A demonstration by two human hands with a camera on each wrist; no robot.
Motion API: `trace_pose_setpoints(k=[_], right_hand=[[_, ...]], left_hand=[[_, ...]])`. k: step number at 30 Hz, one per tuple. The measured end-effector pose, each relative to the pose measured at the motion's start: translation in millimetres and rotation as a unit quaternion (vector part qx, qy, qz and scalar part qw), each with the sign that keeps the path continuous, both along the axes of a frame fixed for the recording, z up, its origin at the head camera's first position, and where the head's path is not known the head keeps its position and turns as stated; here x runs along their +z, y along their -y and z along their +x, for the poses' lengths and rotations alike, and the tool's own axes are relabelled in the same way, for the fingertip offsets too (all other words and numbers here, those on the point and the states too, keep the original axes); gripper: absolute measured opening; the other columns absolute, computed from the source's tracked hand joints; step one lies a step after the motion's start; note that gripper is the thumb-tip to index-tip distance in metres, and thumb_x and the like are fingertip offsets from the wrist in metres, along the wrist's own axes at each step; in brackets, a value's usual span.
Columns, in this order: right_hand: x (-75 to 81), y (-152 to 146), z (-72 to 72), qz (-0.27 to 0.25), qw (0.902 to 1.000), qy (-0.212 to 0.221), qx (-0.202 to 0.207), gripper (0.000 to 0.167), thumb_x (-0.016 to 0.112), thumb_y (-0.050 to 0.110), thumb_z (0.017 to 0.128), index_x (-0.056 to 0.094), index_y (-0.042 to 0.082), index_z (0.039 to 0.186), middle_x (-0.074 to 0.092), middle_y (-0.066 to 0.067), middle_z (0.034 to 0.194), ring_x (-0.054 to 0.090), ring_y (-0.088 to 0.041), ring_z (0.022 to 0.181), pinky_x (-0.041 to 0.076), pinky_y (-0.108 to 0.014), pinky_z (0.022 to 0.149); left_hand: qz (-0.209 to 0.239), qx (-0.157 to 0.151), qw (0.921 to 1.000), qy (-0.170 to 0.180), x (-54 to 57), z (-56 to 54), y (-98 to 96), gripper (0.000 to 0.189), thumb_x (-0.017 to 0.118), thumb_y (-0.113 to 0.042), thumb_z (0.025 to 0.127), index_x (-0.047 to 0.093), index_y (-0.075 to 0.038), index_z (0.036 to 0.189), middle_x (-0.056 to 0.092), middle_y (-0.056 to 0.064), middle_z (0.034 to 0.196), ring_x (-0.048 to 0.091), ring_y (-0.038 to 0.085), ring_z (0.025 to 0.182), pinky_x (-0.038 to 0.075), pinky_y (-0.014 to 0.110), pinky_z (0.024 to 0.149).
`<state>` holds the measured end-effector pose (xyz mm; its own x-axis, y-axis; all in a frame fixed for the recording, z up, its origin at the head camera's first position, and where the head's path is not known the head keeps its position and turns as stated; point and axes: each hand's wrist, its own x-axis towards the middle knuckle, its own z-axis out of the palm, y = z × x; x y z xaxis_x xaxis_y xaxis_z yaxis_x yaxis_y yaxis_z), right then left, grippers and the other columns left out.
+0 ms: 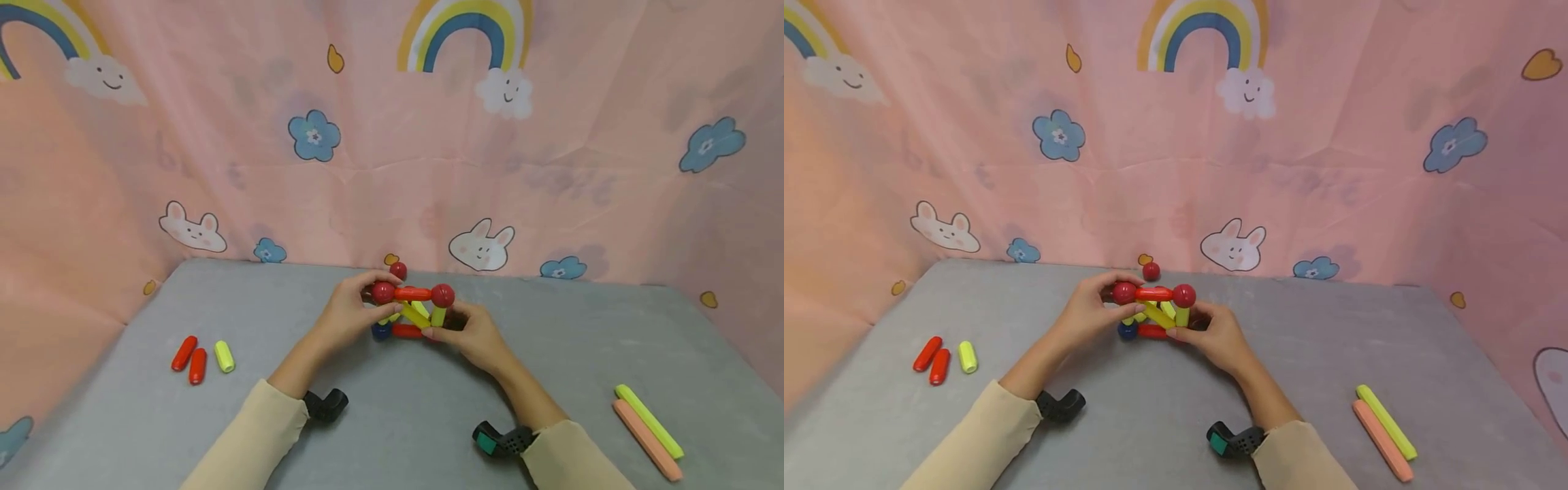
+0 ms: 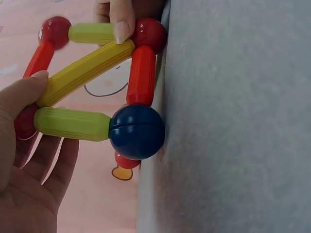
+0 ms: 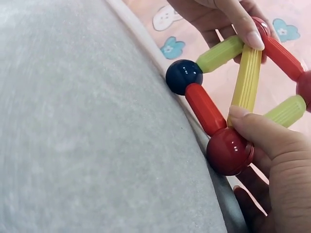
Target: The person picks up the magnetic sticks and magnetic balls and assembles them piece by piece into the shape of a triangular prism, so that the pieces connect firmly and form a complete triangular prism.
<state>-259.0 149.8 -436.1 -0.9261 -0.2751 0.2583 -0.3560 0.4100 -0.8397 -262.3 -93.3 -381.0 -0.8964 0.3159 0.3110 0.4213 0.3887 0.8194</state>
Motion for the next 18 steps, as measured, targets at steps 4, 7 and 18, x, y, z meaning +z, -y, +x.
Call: trace_pose_setpoints(k=[4,7,18], right_hand=[[0.4,-0.6,-0.1,0.007,1.0000,0.003,-0.003,0.025,0.085,0.017,0.081,0.072,0.008,0.101,0.068,-0.007,0.087,0.059,-0.021,0.079,0.051,-0.026,0.069],[1.1,-1.2,-0.1,0.012,0.9999,0.001,-0.002,0.024,0.085,0.016,0.082,0.072,0.007,0.100,0.069,-0.007,0.087,0.059,-0.020,0.078,0.051,-0.025,0.069],[3.2,0.7,0.1,0.017,0.9998,0.003,0.011,0.027,0.084,0.018,0.082,0.073,0.007,0.105,0.072,-0.008,0.091,0.061,-0.019,0.082,0.052,-0.026,0.074]], left_hand=[[-0.001,-0.007,1.0000,0.002,0.2,0.5,0.4,0.034,0.080,-0.012,0.086,0.069,-0.010,0.119,0.069,0.004,0.126,0.063,0.020,0.103,0.057,0.030,0.088],[-0.012,-0.019,0.9996,0.015,1.1,-0.5,1.7,0.042,0.081,-0.011,0.086,0.066,-0.011,0.125,0.067,0.007,0.130,0.064,0.022,0.106,0.058,0.033,0.091],[-0.098,-0.004,0.9894,0.107,-8.6,-4.0,6.1,0.041,0.079,-0.005,0.083,0.067,-0.006,0.122,0.071,0.011,0.117,0.070,0.027,0.108,0.059,0.041,0.091]])
